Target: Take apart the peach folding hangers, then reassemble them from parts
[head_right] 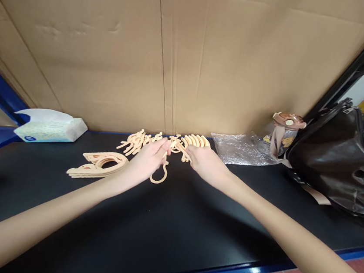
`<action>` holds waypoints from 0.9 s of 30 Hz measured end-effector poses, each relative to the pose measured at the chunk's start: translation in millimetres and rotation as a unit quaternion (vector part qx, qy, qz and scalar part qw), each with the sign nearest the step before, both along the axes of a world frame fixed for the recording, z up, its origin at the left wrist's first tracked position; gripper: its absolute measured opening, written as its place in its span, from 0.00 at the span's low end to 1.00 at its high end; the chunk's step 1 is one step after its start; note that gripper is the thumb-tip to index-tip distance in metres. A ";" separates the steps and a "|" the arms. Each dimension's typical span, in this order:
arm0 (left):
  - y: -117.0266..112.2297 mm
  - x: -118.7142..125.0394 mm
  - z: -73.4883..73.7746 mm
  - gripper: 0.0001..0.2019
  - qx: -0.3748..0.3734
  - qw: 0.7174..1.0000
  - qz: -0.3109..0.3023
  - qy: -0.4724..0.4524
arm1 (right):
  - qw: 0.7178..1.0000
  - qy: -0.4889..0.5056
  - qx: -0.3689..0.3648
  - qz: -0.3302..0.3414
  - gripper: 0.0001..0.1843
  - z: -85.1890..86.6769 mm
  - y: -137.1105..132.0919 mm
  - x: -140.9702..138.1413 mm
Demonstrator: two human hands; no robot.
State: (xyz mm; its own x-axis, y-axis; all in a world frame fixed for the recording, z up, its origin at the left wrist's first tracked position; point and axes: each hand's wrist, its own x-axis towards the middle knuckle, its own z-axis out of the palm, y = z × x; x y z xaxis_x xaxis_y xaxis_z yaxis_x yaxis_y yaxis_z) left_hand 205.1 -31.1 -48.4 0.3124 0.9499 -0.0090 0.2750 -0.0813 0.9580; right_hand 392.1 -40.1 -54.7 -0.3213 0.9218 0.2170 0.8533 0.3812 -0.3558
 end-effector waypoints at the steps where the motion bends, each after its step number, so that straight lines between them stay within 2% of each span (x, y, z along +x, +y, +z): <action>1: 3.7 -3.0 1.8 0.13 0.062 0.998 0.006 0.024 | 0.996 0.070 -0.047 0.002 0.14 -0.6 7.7 4.0; 2: 9.6 -7.4 4.3 0.13 0.124 0.990 0.012 0.065 | 0.987 0.137 -0.079 -0.016 0.15 -1.5 15.9 9.3; 3: 18.2 -13.3 7.2 0.14 0.187 0.975 0.017 0.119 | 0.983 0.165 -0.077 -0.040 0.15 -2.8 24.2 15.6; 4: 29.5 -20.7 9.9 0.16 0.216 0.960 0.018 0.178 | 0.980 0.179 -0.065 -0.060 0.16 -4.6 32.3 22.4; 5: 43.1 -29.4 11.8 0.18 0.218 0.945 0.034 0.243 | 0.977 0.189 -0.053 -0.080 0.17 -6.8 39.9 29.0; 7: 74.1 -49.2 11.5 0.16 0.209 0.934 0.053 0.284 | 0.973 0.200 -0.035 -0.111 0.17 -12.3 52.2 40.3; 10: 115.5 -77.2 0.3 0.15 0.179 0.922 0.085 0.333 | 0.969 0.203 -0.023 -0.140 0.16 -21.3 63.1 50.0; 12: 131.1 -89.0 -10.0 0.17 0.167 0.909 0.088 0.372 | 0.969 0.195 -0.017 -0.150 0.15 -26.1 66.8 53.3; 14: 136.1 -93.3 -18.4 0.22 0.185 0.896 0.065 0.399 | 0.971 0.179 -0.009 -0.159 0.15 -29.1 69.1 55.6; 17: 130.4 -89.2 -25.6 0.32 0.228 0.881 -0.031 0.413 | 0.974 0.147 0.007 -0.171 0.15 -30.8 72.0 58.2; 20: 119.9 -82.9 -29.1 0.31 0.223 0.859 -0.167 0.429 | 0.976 0.119 0.020 -0.179 0.15 -31.7 75.1 58.2; 22: 113.9 -82.4 -29.4 0.30 0.192 0.839 -0.225 0.456 | 0.977 0.109 0.024 -0.180 0.15 -32.9 76.7 56.4; 25: 109.3 -89.6 -26.5 0.30 0.153 0.823 -0.240 0.492 | 0.979 0.106 0.021 -0.175 0.15 -35.5 77.2 52.1; 27: 109.3 -96.9 -23.2 0.29 0.160 0.817 -0.233 0.502 | 0.979 0.109 0.016 -0.171 0.15 -37.6 77.0 49.0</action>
